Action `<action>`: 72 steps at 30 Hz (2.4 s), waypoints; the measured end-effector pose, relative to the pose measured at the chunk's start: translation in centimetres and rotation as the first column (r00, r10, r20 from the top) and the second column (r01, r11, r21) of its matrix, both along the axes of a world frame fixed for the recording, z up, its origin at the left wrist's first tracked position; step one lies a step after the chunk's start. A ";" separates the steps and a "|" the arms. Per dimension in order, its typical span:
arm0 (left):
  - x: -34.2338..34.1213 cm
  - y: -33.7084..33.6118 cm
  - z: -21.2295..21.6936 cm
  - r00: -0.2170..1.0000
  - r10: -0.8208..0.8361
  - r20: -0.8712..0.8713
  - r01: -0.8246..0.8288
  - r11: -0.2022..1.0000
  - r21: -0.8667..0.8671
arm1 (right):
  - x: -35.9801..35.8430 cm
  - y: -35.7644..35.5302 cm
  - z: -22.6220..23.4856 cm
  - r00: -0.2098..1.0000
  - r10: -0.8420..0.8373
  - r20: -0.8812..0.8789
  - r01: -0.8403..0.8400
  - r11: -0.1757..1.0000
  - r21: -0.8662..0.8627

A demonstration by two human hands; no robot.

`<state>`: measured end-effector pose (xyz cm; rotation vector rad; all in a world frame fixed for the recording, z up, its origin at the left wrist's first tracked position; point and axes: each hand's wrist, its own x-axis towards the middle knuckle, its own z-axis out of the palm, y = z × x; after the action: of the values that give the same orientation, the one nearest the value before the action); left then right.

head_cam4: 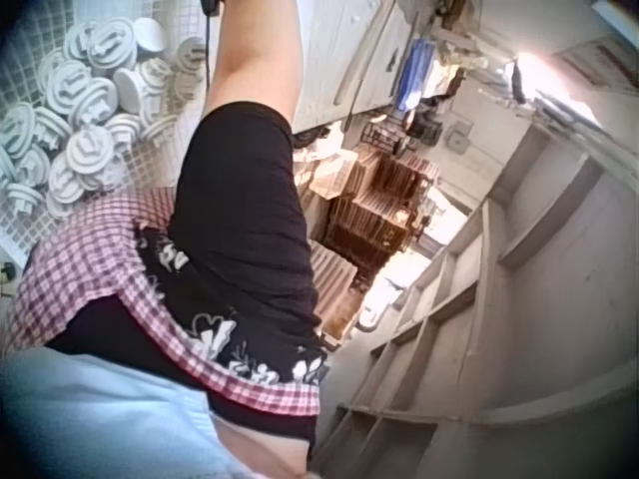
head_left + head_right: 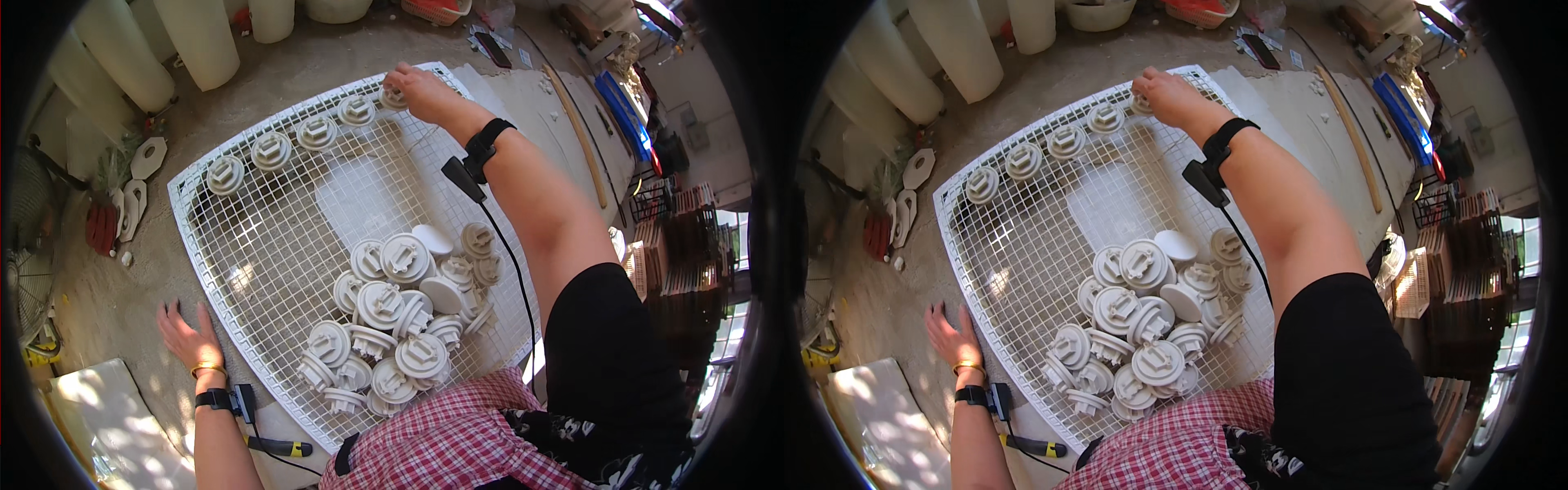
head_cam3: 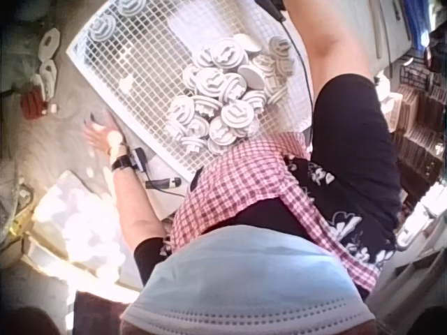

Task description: The person is sorting plastic parts from a storage box onto a wire drying rack.

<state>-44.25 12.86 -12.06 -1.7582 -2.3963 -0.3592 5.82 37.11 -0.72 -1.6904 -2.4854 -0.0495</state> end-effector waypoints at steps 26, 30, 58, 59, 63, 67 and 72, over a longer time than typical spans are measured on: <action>0.0 0.4 -0.3 0.999 -0.039 0.008 0.038 0.998 0.053 | -1.4 -15.8 1.4 0.818 -0.546 -0.182 0.454 0.807 -0.378; -0.1 0.3 0.0 1.000 -0.007 0.009 0.007 1.000 0.027 | -1.1 -15.4 2.8 0.845 -0.489 -0.218 0.352 0.814 -0.462; 0.4 0.2 0.0 0.999 0.047 0.005 -0.046 0.999 -0.026 | 6.2 -0.6 -1.1 0.919 -0.391 -0.047 0.391 0.920 -0.009; 0.3 0.2 -0.1 0.999 0.037 0.002 -0.037 0.999 -0.021 | 6.1 -0.5 -1.1 0.918 -0.394 -0.048 0.394 0.919 -0.006; 0.1 0.1 0.0 1.000 0.010 -0.011 -0.010 1.000 -0.013 | 4.7 -0.7 0.1 0.907 -0.421 0.009 0.421 0.906 -0.032; 0.2 0.2 0.2 1.000 0.028 -0.012 -0.028 0.999 -0.025 | 2.4 -0.7 0.5 0.972 -0.230 0.044 0.226 0.970 0.087; 0.3 0.2 0.1 1.000 0.006 -0.011 -0.006 1.000 0.001 | 0.7 -0.2 -0.5 0.975 -0.196 0.102 0.202 0.978 -0.053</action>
<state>-43.93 13.09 -11.95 -1.7476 -2.3932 -0.3495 6.54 36.91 -1.17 -2.0039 -2.3973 -0.0757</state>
